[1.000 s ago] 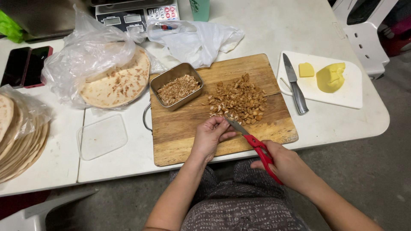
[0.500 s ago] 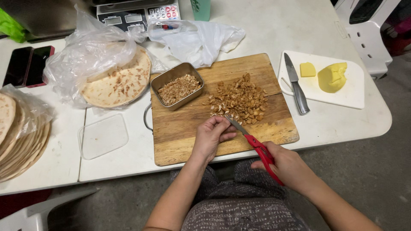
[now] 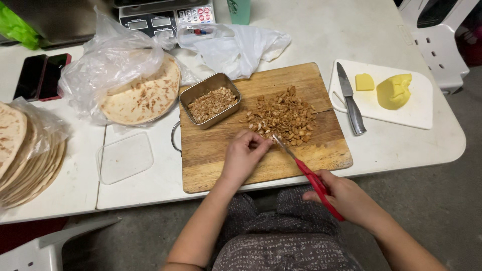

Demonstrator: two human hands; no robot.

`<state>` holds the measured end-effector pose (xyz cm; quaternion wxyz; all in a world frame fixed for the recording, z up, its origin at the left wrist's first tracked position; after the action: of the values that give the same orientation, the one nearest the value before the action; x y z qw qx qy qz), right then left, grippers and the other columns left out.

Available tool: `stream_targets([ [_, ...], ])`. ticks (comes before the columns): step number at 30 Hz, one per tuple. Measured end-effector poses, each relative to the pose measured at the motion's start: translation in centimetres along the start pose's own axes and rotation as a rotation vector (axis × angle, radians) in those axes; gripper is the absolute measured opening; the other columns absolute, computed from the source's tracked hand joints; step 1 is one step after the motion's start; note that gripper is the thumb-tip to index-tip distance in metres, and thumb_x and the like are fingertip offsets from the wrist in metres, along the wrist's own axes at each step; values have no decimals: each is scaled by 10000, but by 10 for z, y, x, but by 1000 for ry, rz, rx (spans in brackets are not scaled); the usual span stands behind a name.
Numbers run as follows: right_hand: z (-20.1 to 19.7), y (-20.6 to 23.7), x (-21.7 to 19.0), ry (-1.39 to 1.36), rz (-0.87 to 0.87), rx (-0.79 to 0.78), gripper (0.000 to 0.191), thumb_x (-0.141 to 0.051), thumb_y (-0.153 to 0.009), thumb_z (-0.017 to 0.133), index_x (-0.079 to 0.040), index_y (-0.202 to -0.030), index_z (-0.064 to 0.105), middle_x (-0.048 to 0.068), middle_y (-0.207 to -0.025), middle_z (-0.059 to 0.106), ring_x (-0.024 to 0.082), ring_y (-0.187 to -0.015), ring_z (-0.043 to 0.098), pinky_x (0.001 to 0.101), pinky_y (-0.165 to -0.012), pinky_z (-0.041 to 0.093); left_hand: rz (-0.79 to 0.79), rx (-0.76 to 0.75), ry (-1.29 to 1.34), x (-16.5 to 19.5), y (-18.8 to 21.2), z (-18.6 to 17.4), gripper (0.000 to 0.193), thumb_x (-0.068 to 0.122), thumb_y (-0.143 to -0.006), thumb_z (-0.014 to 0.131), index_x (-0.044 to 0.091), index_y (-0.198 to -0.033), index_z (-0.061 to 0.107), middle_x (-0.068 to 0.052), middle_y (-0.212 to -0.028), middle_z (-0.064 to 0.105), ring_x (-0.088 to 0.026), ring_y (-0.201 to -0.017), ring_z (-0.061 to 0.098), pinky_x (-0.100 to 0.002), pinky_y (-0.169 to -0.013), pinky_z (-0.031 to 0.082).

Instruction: The person sits at a table cutting pieces of fried food into smaller bits with red-handled scissors on a wooden cutting board, occasionally sweeping cut pieces by hand into a metal container. Stacks of flatbread, a knife, and a block of butter-like fat sit on the table around the board.

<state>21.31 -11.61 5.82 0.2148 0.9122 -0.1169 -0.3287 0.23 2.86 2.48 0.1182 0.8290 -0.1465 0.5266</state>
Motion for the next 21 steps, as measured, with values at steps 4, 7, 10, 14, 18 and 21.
stream_targets([
  [4,-7,2,4,-94,-12,69,508,-512,-766,783,-90,-991,610,94,-617,618,204,-586,593,372,-582,508,479,308,-439,22,-4,-24,251,-31,-957,562,62,-1089,755,-113,-1061,724,-235,-922,721,-328,-817,645],
  [7,-7,1,14,-74,142,18,515,-540,-815,792,-104,-1011,603,103,-641,645,225,-597,625,390,-604,498,284,266,-632,14,-27,-29,276,123,-952,677,-21,-1188,690,-199,-1085,683,-298,-809,707,-402,-672,614],
  [10,-6,0,13,-118,77,42,549,-527,-795,815,-72,-1014,601,121,-651,651,231,-621,642,382,-614,519,287,219,-730,11,-42,-25,193,193,-919,712,26,-1015,725,-174,-1002,694,-350,-870,705,-485,-755,591],
  [14,-8,3,13,-136,12,87,548,-502,-761,812,-83,-1058,620,100,-686,686,206,-656,680,363,-639,544,299,254,-684,9,-52,-22,180,157,-931,698,15,-1042,711,-186,-1027,688,-378,-882,694,-498,-771,583],
  [18,-13,6,13,-132,55,72,575,-527,-771,830,-95,-1091,625,115,-693,680,214,-663,670,367,-652,544,246,235,-572,5,-57,-24,173,159,-897,728,29,-1011,722,-182,-1016,687,-377,-849,693,-498,-765,576],
  [21,-14,8,10,-133,54,68,585,-528,-764,835,-96,-1099,626,116,-692,679,218,-663,668,371,-653,545,262,235,-523,4,-54,-26,144,133,-865,744,26,-958,721,-177,-1001,698,-370,-867,695,-490,-783,574],
])
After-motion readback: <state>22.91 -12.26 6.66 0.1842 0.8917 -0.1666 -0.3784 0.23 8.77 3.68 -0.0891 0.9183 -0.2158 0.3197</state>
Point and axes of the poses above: each hand's wrist, its own y-axis away from the middle knuckle, its own z-axis out of the palm, x = y × z, the point moved 4 cm from there along -y, towards the middle knuckle
